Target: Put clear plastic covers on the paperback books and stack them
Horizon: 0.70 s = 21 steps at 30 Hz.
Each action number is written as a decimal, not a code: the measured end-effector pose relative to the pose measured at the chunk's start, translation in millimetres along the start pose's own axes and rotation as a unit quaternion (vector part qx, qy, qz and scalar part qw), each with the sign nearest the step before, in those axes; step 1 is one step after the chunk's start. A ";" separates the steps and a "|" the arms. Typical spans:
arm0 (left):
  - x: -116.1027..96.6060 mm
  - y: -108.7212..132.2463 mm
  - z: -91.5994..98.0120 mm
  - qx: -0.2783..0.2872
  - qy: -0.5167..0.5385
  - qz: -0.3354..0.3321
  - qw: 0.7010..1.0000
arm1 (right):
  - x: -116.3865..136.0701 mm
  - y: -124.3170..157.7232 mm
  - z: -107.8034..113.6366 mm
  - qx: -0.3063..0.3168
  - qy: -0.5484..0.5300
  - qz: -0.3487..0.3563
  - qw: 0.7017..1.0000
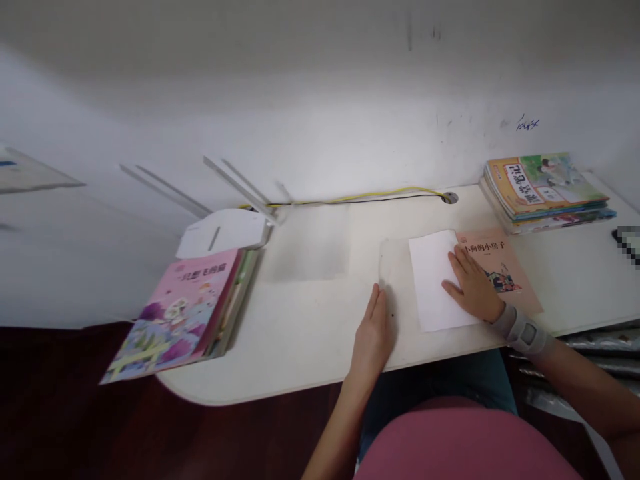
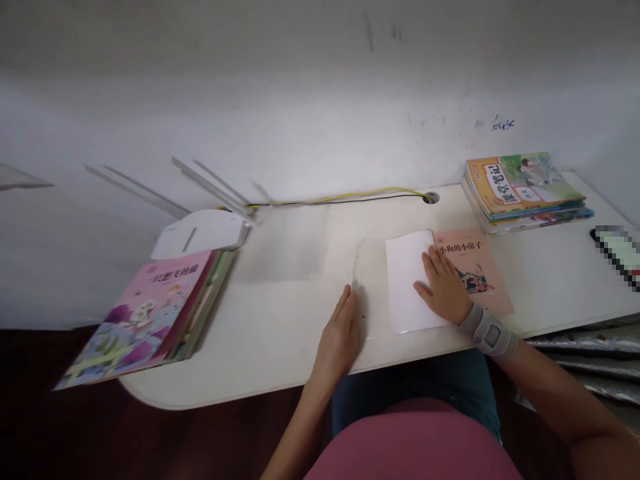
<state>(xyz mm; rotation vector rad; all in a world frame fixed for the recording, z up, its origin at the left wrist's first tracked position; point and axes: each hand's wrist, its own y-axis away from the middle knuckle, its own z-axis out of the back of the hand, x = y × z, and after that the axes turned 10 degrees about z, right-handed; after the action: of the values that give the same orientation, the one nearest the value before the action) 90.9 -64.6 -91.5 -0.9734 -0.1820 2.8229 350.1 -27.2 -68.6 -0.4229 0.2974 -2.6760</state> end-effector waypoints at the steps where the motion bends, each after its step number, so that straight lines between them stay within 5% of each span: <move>1: 0.5 0.0 -0.7 -0.004 0.001 -0.003 1.000 | -0.2 -0.1 0.3 -0.002 -0.004 0.000 1.000; 8: 1.3 -0.3 -3.8 -0.019 -0.003 -0.011 1.000 | -13.5 3.9 2.3 -0.040 -0.083 0.042 0.995; 21: -0.9 -1.0 -2.2 -0.017 -0.020 -0.001 1.000 | -1.6 3.7 13.1 0.027 -0.039 0.102 0.994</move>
<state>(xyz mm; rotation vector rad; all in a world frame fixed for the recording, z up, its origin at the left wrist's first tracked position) 93.0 -63.7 -92.6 -0.9219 -0.2359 2.8479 357.3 -31.7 -57.8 -0.4541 0.2315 -2.4565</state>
